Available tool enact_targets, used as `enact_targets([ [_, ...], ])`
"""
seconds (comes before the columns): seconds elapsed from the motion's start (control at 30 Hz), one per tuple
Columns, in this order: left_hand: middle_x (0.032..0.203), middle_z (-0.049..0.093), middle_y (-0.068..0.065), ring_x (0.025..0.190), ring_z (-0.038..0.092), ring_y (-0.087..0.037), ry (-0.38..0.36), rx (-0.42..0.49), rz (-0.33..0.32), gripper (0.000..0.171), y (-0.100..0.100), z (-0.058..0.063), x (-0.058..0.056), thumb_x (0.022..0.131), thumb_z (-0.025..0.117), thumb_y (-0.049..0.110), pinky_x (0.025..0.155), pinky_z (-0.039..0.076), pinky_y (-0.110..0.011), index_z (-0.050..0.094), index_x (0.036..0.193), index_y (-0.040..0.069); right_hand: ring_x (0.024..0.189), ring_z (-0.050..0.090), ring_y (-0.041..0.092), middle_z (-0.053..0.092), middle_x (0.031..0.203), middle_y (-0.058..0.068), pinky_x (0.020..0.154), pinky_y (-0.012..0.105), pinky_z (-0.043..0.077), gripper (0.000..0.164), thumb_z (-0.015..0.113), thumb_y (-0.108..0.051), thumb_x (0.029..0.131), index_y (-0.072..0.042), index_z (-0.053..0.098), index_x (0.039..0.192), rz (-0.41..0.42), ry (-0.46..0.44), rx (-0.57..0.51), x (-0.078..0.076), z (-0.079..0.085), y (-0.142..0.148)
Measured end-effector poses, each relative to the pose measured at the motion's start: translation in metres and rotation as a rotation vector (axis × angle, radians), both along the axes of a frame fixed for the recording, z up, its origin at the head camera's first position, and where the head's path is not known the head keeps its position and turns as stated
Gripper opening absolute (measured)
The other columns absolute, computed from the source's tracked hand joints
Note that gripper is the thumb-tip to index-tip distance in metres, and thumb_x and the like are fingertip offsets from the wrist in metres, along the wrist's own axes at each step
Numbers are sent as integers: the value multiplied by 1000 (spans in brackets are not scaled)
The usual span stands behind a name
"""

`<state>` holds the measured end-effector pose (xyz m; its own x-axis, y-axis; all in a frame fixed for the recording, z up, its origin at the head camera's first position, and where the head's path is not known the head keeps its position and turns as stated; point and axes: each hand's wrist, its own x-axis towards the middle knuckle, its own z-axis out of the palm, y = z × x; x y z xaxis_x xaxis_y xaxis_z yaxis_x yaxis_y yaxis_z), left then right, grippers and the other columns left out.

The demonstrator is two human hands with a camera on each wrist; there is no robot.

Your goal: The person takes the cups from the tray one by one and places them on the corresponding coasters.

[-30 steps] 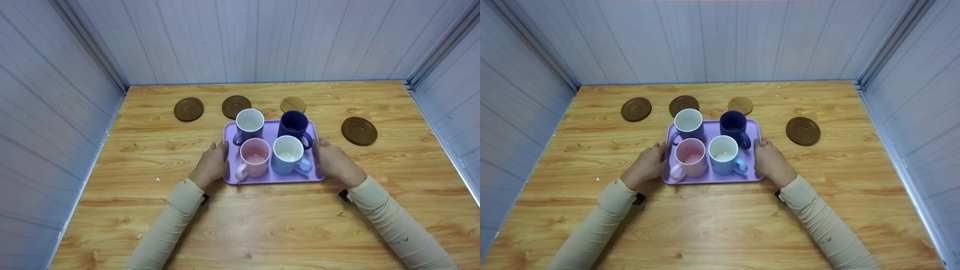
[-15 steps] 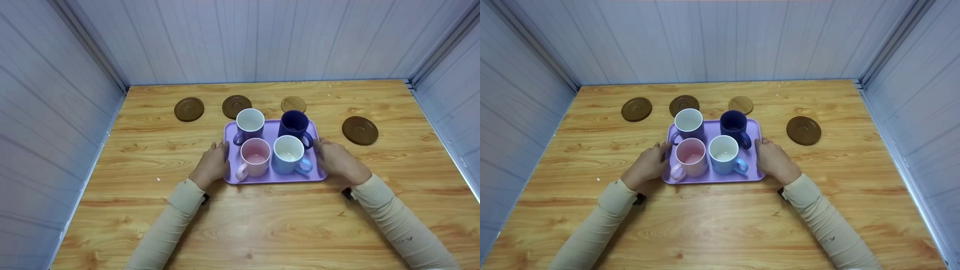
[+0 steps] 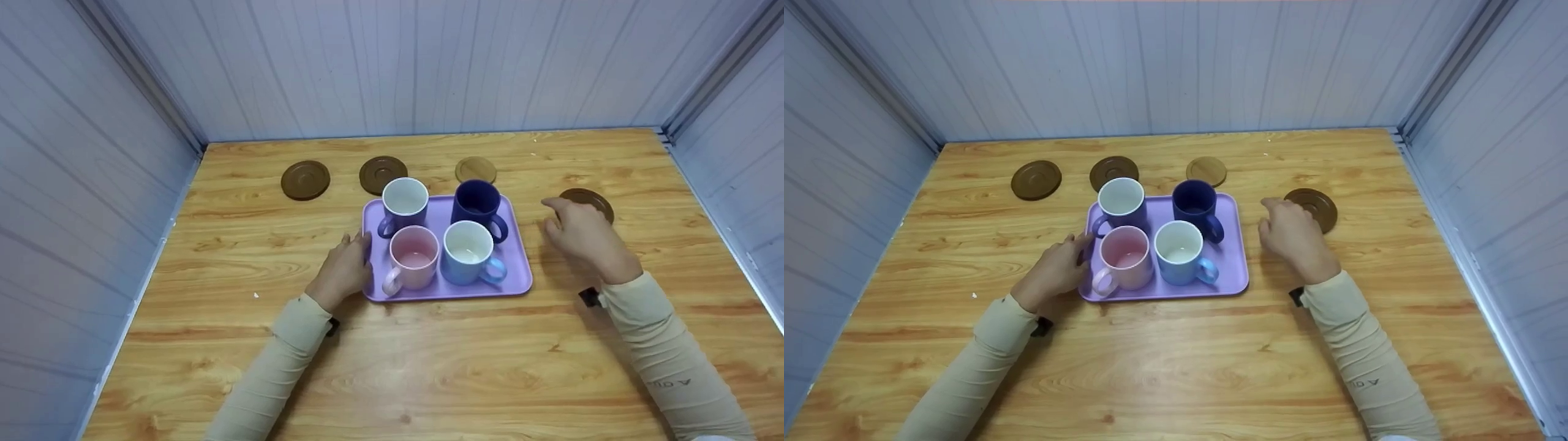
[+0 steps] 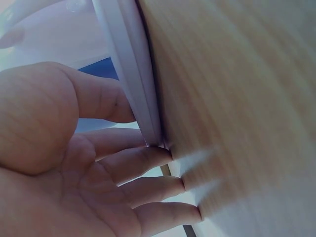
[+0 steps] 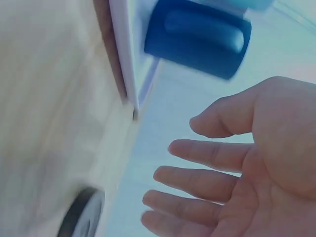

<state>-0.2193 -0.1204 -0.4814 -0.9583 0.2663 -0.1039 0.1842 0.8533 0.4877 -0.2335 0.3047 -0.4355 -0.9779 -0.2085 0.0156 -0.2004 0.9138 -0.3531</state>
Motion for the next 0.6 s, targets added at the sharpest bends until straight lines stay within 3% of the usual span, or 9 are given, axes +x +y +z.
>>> enact_targets([
  [0.07,158,44,-21,143,34,-57,4,-1,0,56,0,0,0,96,53,3,116,36,-60,49,151,-2,70,60,31,69,105,28,76,55,53,46,52,-17,102,5,55,143,-28,-10,-14,-2,4,6],
  [0.13,159,43,-21,143,34,-57,6,-2,-1,56,-1,-1,0,96,53,3,116,36,-59,48,151,-3,93,65,40,64,130,31,91,63,50,46,52,-19,103,5,55,143,-52,-19,-26,-4,7,12],
  [0.23,158,44,-21,143,34,-57,11,-2,-2,56,-1,-1,0,96,54,3,116,36,-60,49,151,-3,104,64,44,63,131,32,94,66,48,47,52,-20,103,4,54,143,-79,-47,-45,-6,9,20],
  [0.37,157,44,-23,144,34,-57,8,2,-4,56,-1,-1,0,96,53,3,117,35,-60,48,152,-3,95,61,42,61,132,32,86,64,49,48,51,-22,103,3,54,144,-100,-71,-63,-9,8,32],
  [0.6,157,45,-23,145,35,-54,6,-3,0,58,0,0,1,94,52,3,116,36,-61,46,152,-4,129,49,56,53,143,33,105,70,38,57,46,-36,107,5,53,144,-100,-93,-61,-18,-3,49],
])
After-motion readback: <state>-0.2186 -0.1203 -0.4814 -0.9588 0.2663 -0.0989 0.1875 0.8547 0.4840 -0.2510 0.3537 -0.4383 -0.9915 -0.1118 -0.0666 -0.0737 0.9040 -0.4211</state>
